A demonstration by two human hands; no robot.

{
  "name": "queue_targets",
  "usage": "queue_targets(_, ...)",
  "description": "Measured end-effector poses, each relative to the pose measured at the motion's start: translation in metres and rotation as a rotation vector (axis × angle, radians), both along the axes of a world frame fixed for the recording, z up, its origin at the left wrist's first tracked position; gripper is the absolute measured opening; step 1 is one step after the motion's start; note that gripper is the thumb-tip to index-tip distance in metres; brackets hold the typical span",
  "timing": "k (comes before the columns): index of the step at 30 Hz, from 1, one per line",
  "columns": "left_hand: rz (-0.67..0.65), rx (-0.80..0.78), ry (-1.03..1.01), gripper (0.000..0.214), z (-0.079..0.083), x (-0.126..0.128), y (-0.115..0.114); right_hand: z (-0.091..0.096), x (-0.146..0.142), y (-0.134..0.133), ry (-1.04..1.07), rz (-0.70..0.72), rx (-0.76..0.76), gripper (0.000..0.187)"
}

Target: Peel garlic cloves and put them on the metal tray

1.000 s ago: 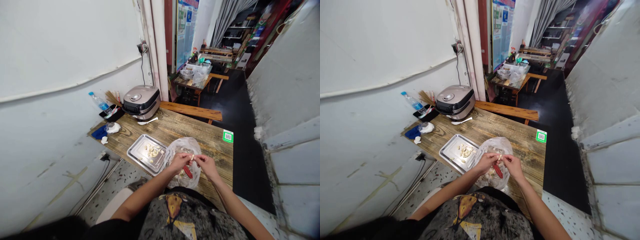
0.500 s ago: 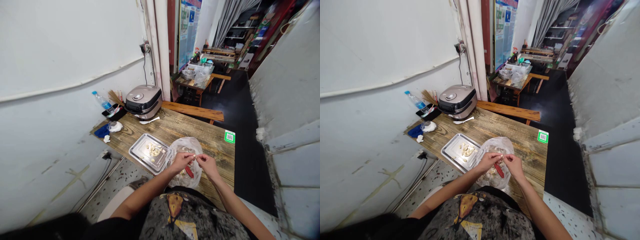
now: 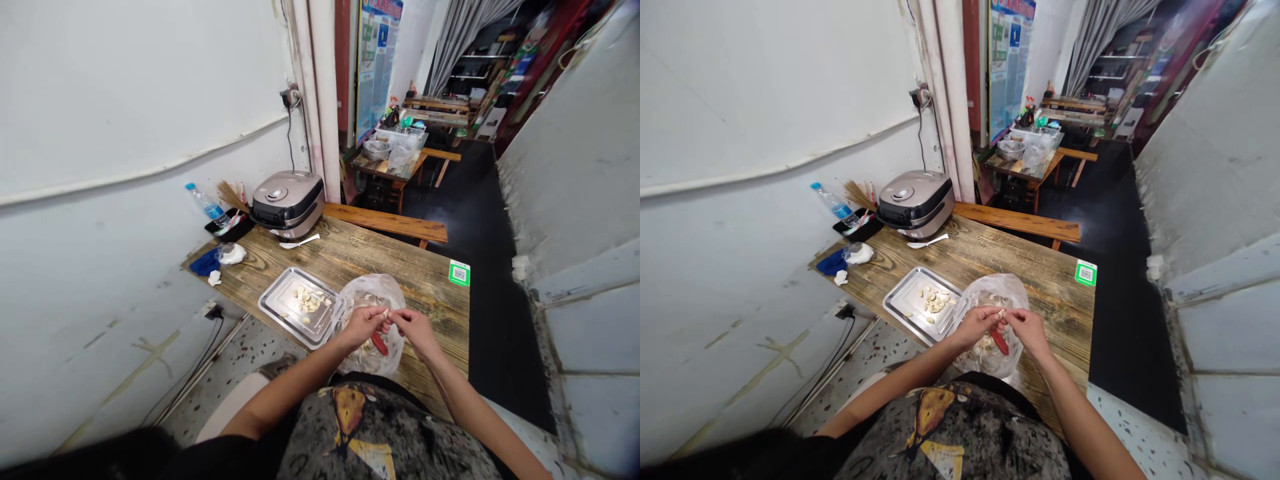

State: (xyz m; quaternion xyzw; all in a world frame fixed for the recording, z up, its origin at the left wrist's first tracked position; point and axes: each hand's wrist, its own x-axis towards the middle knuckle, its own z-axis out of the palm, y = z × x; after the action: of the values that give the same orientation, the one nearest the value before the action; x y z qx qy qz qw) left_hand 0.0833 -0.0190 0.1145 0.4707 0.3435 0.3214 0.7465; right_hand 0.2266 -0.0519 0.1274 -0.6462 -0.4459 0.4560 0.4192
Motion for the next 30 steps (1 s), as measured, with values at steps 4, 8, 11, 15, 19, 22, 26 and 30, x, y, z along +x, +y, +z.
queue_targets(4,-0.027,0.007,0.004,0.041,0.0,-0.003,-0.002,-0.002,-0.002,-0.001,0.096,0.015,-0.021,0.028)
queue_targets(8,-0.048,-0.096,-0.064,0.044,-0.004,-0.005,-0.003,-0.006,-0.002,-0.003,0.206,0.03,-0.025,0.025)
queue_targets(11,-0.076,-0.179,-0.147,0.045,-0.005,-0.008,-0.002,-0.006,-0.004,-0.003,0.294,0.051,-0.047,0.025)
queue_targets(15,-0.105,-0.324,-0.299,0.044,-0.004,-0.011,0.0,-0.006,-0.006,-0.003,0.398,0.07,-0.102,0.027)
queue_targets(19,-0.095,-0.456,-0.381,0.039,-0.004,-0.013,0.003,-0.012,-0.004,-0.004,0.297,-0.033,-0.028,0.035)
queue_targets(22,-0.1,-0.545,-0.427,0.023,-0.003,-0.014,0.006,-0.011,-0.005,-0.005,0.216,-0.038,0.113,0.025)
queue_targets(26,-0.161,-0.625,-0.412,0.007,0.001,-0.014,0.008,-0.003,-0.009,-0.007,0.127,0.131,0.179,0.033)
queue_targets(30,-0.114,-0.379,-0.208,0.017,0.0,-0.01,0.003,-0.002,-0.012,-0.009,0.079,0.115,0.153,0.03)
